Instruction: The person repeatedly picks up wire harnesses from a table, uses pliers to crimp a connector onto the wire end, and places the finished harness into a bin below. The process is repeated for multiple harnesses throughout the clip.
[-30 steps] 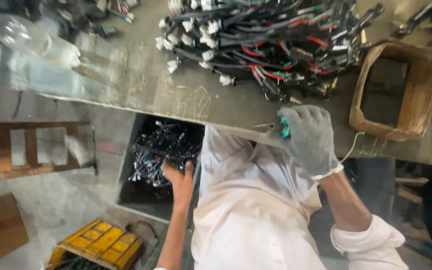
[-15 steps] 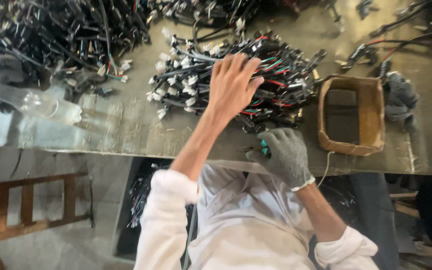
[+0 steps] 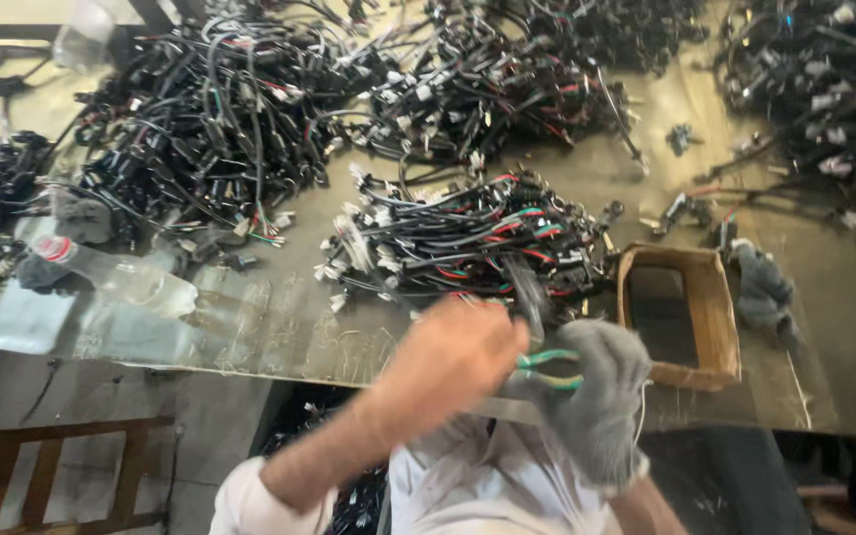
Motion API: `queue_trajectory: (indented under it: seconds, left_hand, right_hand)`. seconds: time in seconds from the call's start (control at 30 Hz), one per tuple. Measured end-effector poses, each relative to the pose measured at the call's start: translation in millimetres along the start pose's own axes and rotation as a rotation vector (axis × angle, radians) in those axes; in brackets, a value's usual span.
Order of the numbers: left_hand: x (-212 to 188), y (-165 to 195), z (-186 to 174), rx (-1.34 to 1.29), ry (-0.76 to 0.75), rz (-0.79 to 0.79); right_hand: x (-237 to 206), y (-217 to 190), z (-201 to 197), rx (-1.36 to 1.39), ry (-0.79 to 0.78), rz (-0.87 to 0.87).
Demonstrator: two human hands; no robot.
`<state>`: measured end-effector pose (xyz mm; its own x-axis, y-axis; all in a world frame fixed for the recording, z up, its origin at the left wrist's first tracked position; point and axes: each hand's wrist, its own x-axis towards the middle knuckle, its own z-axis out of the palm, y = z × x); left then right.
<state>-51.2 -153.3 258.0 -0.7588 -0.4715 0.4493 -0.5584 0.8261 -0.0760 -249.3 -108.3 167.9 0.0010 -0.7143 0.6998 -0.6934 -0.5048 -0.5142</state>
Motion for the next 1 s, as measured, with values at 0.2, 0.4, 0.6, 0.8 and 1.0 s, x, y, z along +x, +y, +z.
queue_trajectory:
  seconds: [0.2, 0.4, 0.6, 0.8, 1.0]
  left_hand:
    - [-54, 19, 6, -0.183, -0.034, -0.264]
    - [-113, 34, 38, -0.878, 0.052, -0.788]
    - [-144, 32, 61, -1.245, 0.485, -1.044]
    - [-128, 50, 58, -1.360, 0.312, -0.724]
    - [-141, 23, 62, -1.594, 1.011, -0.954]
  right_hand:
    - [-25, -5, -7, 0.501, -0.522, 0.696]
    - [-42, 6, -9, 0.332, -0.667, 0.380]
    - [-55, -11, -2, 0.291, -0.837, 0.385]
    - [-53, -22, -12, 0.485, -0.847, 0.465]
    - [-57, -17, -4, 0.426, -0.683, 0.478]
